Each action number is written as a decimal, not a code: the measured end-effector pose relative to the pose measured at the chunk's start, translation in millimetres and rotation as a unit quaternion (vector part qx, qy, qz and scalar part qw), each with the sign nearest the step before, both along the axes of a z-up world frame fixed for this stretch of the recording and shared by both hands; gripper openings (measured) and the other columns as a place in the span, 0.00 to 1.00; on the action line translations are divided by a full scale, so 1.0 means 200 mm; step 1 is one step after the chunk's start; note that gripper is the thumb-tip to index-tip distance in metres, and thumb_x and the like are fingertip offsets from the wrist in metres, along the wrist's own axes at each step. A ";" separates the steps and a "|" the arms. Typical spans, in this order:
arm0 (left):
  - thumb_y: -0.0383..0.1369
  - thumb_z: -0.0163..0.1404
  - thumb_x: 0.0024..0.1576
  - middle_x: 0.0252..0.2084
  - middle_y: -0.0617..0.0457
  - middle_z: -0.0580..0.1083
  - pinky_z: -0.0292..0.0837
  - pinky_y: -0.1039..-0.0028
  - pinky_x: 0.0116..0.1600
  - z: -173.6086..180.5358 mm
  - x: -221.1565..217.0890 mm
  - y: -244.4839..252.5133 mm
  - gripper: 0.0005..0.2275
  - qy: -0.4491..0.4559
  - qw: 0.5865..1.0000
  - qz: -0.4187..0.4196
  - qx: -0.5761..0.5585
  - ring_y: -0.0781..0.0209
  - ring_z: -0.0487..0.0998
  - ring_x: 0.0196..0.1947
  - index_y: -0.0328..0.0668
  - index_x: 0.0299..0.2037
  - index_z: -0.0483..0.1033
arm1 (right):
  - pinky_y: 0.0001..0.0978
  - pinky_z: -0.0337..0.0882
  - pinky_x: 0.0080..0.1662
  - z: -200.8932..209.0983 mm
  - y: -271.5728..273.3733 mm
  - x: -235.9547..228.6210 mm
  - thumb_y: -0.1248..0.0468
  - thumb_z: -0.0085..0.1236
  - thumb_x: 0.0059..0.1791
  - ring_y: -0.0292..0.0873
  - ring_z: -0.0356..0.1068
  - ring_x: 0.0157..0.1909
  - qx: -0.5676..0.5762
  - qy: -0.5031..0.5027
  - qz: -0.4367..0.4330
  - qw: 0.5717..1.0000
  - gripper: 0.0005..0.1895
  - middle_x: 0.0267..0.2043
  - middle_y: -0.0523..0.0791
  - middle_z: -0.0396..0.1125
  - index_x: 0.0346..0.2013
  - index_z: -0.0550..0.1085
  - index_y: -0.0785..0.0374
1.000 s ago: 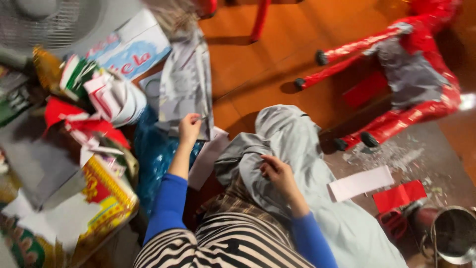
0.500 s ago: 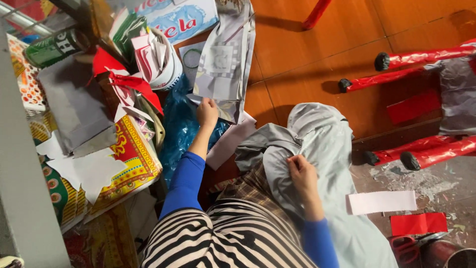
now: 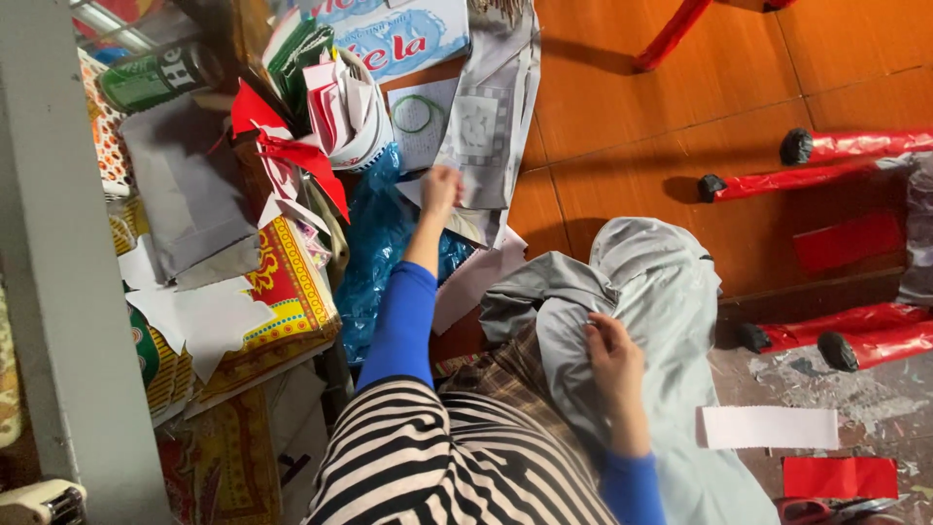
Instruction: Cutting paper and applying it to decorate paper-based horse figurines and woven structures.
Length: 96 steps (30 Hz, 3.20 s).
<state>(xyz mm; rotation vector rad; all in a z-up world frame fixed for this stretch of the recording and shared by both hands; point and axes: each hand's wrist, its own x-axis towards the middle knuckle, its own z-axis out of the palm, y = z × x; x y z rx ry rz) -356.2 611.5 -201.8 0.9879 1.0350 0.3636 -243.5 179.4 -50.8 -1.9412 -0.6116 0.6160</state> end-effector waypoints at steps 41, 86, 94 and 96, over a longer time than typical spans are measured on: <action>0.28 0.47 0.70 0.40 0.50 0.71 0.68 0.75 0.46 1.53 0.37 -0.34 0.06 -0.113 0.817 0.163 0.541 0.64 0.71 0.38 0.31 0.49 0.66 | 0.27 0.72 0.38 0.02 -0.10 0.08 0.65 0.61 0.50 0.33 0.71 0.35 0.028 0.076 0.038 0.996 0.08 0.34 0.42 0.76 0.43 0.79 0.65; 0.20 0.45 0.62 0.52 0.41 0.74 0.74 0.66 0.53 0.63 0.75 -0.95 0.24 -0.120 0.950 -0.288 0.012 0.57 0.77 0.47 0.40 0.69 0.57 | 0.39 0.76 0.40 0.99 -1.79 1.15 0.63 0.50 0.59 0.48 0.75 0.35 -0.166 -0.214 -0.477 0.836 0.34 0.59 0.60 0.69 0.77 0.52 0.66; 0.20 0.44 0.62 0.51 0.39 0.75 0.75 0.65 0.53 0.68 0.76 -0.95 0.23 -0.100 0.955 -0.280 0.020 0.56 0.78 0.47 0.38 0.68 0.58 | 0.27 0.73 0.27 0.92 -1.95 1.28 0.69 0.47 0.63 0.38 0.72 0.26 -0.050 -0.294 -0.553 0.778 0.30 0.56 0.62 0.66 0.79 0.51 0.69; 0.20 0.44 0.62 0.51 0.39 0.75 0.75 0.65 0.52 0.69 0.75 -0.95 0.22 -0.092 0.956 -0.277 0.020 0.55 0.78 0.47 0.38 0.68 0.58 | 0.25 0.76 0.28 0.75 -2.03 1.39 0.67 0.48 0.58 0.34 0.72 0.24 -0.024 -0.189 -0.558 0.808 0.33 0.67 0.50 0.62 0.76 0.49 0.69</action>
